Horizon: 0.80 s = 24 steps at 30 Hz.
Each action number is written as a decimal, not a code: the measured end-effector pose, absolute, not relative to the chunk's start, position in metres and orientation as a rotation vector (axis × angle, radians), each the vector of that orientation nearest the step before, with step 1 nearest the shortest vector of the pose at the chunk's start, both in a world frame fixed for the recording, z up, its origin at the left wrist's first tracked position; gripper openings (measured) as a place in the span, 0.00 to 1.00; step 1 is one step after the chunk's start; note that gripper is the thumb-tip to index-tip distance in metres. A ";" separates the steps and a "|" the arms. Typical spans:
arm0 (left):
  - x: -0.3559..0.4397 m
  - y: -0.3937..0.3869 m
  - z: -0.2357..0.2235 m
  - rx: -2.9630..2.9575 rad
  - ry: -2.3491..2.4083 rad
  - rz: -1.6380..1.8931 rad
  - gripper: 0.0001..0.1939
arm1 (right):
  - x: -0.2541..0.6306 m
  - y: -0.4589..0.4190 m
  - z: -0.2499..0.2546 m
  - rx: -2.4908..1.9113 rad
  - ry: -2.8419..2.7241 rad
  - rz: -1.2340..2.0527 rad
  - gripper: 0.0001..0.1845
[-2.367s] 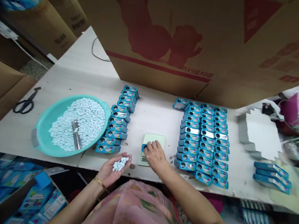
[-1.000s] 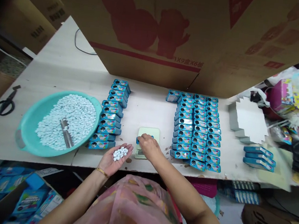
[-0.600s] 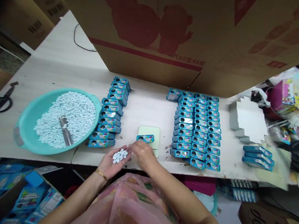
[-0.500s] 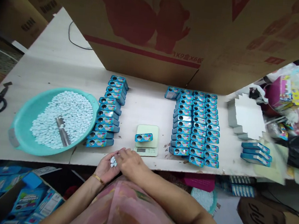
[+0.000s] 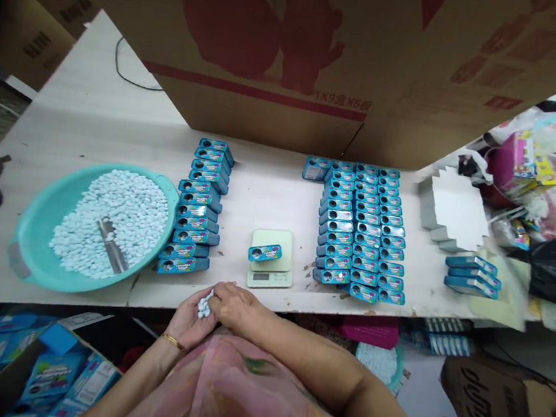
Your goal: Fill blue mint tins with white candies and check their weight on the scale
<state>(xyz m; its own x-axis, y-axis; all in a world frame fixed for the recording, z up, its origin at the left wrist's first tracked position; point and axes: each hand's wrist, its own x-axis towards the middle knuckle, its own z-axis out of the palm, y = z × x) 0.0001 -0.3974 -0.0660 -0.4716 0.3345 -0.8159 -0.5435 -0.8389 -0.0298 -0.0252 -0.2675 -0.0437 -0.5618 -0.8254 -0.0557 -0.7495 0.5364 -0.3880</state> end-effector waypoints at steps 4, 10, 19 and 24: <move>-0.003 -0.396 -0.067 -1.217 0.345 2.277 0.10 | -0.027 -0.261 -0.036 -1.315 2.570 -0.557 0.07; -0.008 -0.389 -0.059 -1.213 0.336 2.235 0.09 | -0.026 -0.260 -0.028 -1.314 2.562 -0.590 0.06; -0.006 -0.395 -0.058 -1.328 0.466 2.289 0.07 | -0.088 -0.204 -0.027 -0.837 2.832 -0.441 0.21; -0.007 -0.413 -0.053 -1.444 0.497 2.324 0.06 | -0.154 -0.197 -0.039 -0.822 2.738 -0.420 0.18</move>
